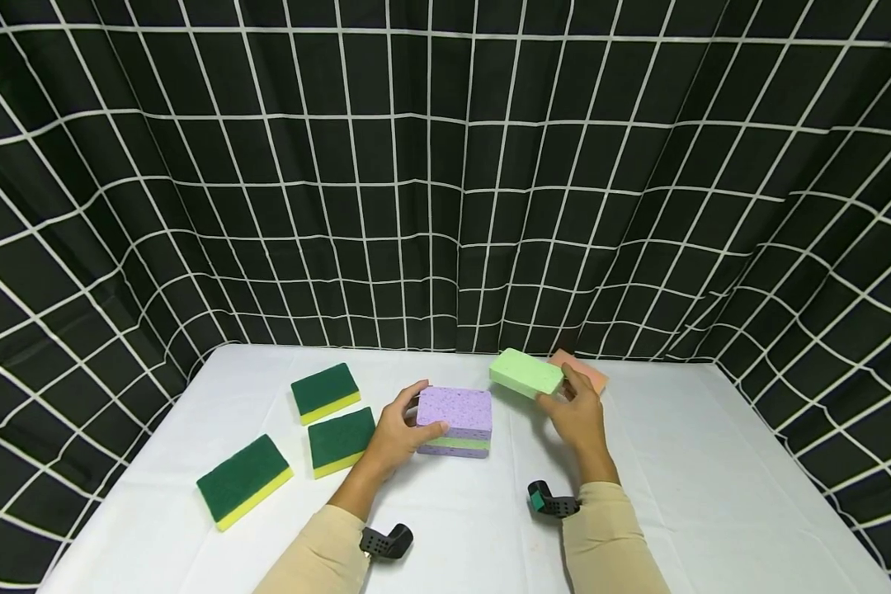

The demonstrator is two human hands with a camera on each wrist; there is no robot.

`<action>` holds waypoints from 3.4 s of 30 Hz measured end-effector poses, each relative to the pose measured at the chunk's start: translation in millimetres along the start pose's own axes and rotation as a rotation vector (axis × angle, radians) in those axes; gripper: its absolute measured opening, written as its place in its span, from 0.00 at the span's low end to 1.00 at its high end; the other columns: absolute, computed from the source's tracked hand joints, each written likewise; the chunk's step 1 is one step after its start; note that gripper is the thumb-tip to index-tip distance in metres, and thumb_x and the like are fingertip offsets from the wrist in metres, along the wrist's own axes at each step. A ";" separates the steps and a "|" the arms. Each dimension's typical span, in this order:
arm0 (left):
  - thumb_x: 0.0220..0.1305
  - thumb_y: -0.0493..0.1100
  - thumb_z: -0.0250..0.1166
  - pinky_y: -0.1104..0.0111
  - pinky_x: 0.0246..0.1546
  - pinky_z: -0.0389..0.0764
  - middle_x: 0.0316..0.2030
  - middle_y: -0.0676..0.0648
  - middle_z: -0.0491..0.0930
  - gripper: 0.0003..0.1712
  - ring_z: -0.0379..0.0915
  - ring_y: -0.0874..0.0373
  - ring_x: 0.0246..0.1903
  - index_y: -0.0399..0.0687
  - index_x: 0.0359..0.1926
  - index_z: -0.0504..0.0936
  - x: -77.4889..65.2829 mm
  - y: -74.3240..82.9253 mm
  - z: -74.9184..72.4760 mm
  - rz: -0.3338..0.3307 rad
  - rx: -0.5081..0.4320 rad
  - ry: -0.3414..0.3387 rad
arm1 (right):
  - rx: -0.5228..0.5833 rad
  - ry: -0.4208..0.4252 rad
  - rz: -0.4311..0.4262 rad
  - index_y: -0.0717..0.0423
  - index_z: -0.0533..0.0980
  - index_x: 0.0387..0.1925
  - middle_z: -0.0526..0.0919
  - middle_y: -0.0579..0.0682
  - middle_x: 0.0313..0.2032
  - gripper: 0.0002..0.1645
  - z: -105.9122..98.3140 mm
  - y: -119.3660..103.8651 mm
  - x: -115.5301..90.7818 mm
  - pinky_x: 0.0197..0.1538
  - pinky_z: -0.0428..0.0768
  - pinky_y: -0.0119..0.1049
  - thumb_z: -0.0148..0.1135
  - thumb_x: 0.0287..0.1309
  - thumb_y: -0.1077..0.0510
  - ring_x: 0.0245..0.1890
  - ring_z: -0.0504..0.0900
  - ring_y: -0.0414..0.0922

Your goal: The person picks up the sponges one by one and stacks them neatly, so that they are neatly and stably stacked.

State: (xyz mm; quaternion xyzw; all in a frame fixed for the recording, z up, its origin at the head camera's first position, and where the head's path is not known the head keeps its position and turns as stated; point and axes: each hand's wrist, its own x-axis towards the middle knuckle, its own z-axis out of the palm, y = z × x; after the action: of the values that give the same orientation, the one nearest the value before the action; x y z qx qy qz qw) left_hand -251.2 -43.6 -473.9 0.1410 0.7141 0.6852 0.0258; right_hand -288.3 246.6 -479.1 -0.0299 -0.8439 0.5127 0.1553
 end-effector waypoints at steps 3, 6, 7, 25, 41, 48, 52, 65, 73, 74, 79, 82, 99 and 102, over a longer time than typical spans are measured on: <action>0.55 0.32 0.71 0.60 0.50 0.77 0.60 0.32 0.68 0.43 0.71 0.42 0.53 0.34 0.70 0.60 0.0 -0.7 -0.2 0.002 -0.004 0.002 | -0.008 0.003 -0.004 0.69 0.59 0.68 0.66 0.62 0.62 0.44 -4.8 -1.9 -0.2 0.63 0.67 0.45 0.65 0.51 0.62 0.60 0.69 0.58; 0.55 0.33 0.71 0.60 0.50 0.77 0.59 0.32 0.68 0.43 0.71 0.42 0.53 0.34 0.70 0.60 0.5 -1.8 -0.4 0.005 -0.004 0.001 | -0.006 0.013 -0.016 0.68 0.60 0.68 0.66 0.61 0.64 0.44 -8.7 -4.9 -0.6 0.63 0.67 0.45 0.65 0.50 0.62 0.60 0.69 0.57; 0.55 0.33 0.71 0.60 0.49 0.77 0.60 0.32 0.68 0.44 0.71 0.42 0.53 0.34 0.70 0.60 0.6 -2.0 -0.5 0.005 -0.005 0.000 | -0.002 0.016 -0.024 0.68 0.60 0.68 0.66 0.61 0.64 0.44 -9.7 -5.8 -0.7 0.62 0.67 0.45 0.65 0.50 0.62 0.60 0.70 0.56; 0.55 0.32 0.71 0.61 0.49 0.77 0.59 0.32 0.68 0.44 0.71 0.42 0.52 0.33 0.70 0.60 0.6 -2.1 -0.7 0.005 -0.006 -0.002 | 0.075 0.029 -0.122 0.66 0.63 0.67 0.69 0.58 0.60 0.44 -24.5 -28.3 -4.4 0.62 0.67 0.41 0.67 0.47 0.67 0.58 0.70 0.52; 0.55 0.32 0.71 0.60 0.48 0.78 0.58 0.32 0.69 0.43 0.72 0.42 0.52 0.34 0.70 0.60 -0.8 -0.7 0.0 -0.002 -0.010 0.005 | 0.086 0.022 -0.214 0.67 0.64 0.66 0.69 0.59 0.61 0.43 -35.8 -64.1 -19.7 0.61 0.68 0.38 0.67 0.47 0.71 0.58 0.70 0.52; 0.55 0.32 0.71 0.60 0.48 0.78 0.59 0.31 0.68 0.43 0.72 0.42 0.51 0.34 0.69 0.60 -0.2 -1.1 0.0 0.002 -0.002 0.007 | 0.123 0.017 -0.278 0.63 0.66 0.66 0.69 0.57 0.61 0.43 -37.1 -59.3 -18.4 0.60 0.67 0.30 0.68 0.45 0.73 0.56 0.71 0.49; 0.55 0.32 0.71 0.60 0.49 0.78 0.59 0.31 0.68 0.43 0.71 0.41 0.52 0.34 0.69 0.60 -0.2 -1.4 0.0 0.008 0.001 0.005 | 0.138 -0.001 -0.303 0.67 0.65 0.66 0.69 0.61 0.61 0.43 -40.1 -78.3 -28.0 0.60 0.68 0.35 0.67 0.45 0.75 0.55 0.71 0.51; 0.55 0.32 0.70 0.60 0.49 0.77 0.59 0.31 0.68 0.43 0.71 0.41 0.53 0.34 0.69 0.60 0.3 -2.1 -0.4 0.016 -0.005 -0.003 | 0.212 -0.042 -0.391 0.74 0.64 0.64 0.69 0.65 0.58 0.42 -39.2 -97.8 -36.9 0.61 0.68 0.40 0.65 0.43 0.79 0.54 0.72 0.52; 0.55 0.32 0.70 0.61 0.48 0.78 0.58 0.32 0.69 0.43 0.72 0.42 0.51 0.34 0.69 0.60 0.8 -2.8 -1.1 0.015 -0.007 -0.005 | 0.217 -0.064 -0.413 0.74 0.64 0.64 0.69 0.63 0.59 0.42 -37.1 -99.7 -38.4 0.62 0.67 0.43 0.65 0.43 0.80 0.56 0.72 0.51; 0.55 0.32 0.70 0.61 0.47 0.78 0.58 0.32 0.69 0.43 0.72 0.43 0.51 0.34 0.69 0.60 0.7 -2.8 -1.1 0.016 -0.007 -0.004 | 0.217 -0.065 -0.414 0.74 0.64 0.64 0.69 0.63 0.59 0.42 -37.0 -99.9 -38.6 0.62 0.67 0.43 0.65 0.43 0.80 0.56 0.72 0.51; 0.56 0.32 0.70 0.62 0.47 0.79 0.58 0.32 0.69 0.43 0.72 0.43 0.51 0.33 0.69 0.60 0.5 -2.3 -1.1 0.019 -0.011 -0.004 | 0.237 -0.085 -0.428 0.75 0.63 0.64 0.68 0.64 0.60 0.43 -35.0 -100.6 -39.3 0.62 0.66 0.44 0.64 0.43 0.80 0.57 0.71 0.56; 0.56 0.32 0.70 0.62 0.47 0.78 0.57 0.31 0.69 0.43 0.72 0.42 0.51 0.33 0.69 0.60 0.2 -1.6 -1.0 0.018 -0.013 -0.007 | 0.241 -0.101 -0.434 0.75 0.62 0.64 0.68 0.63 0.60 0.43 -32.6 -101.2 -40.0 0.62 0.66 0.45 0.64 0.43 0.80 0.58 0.70 0.56; 0.55 0.32 0.70 0.60 0.49 0.77 0.58 0.31 0.69 0.43 0.70 0.40 0.53 0.31 0.69 0.60 0.7 -2.2 -1.0 0.026 -0.004 -0.007 | 0.332 -0.174 -0.555 0.73 0.62 0.65 0.68 0.65 0.59 0.45 -14.4 -77.3 -25.7 0.61 0.69 0.38 0.63 0.41 0.85 0.60 0.69 0.60; 0.55 0.33 0.70 0.59 0.49 0.77 0.58 0.32 0.69 0.43 0.70 0.40 0.54 0.32 0.69 0.60 0.9 -3.1 -1.2 0.024 -0.002 -0.007 | 0.348 -0.191 -0.559 0.71 0.62 0.66 0.68 0.64 0.59 0.45 -11.9 -73.4 -24.7 0.62 0.67 0.37 0.64 0.42 0.83 0.61 0.68 0.59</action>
State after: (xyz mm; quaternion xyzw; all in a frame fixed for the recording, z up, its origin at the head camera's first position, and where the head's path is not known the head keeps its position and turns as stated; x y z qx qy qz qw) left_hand -252.9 -44.6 -476.8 0.1521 0.7114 0.6858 0.0204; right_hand -253.4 216.8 -415.6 0.2777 -0.7302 0.5869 0.2126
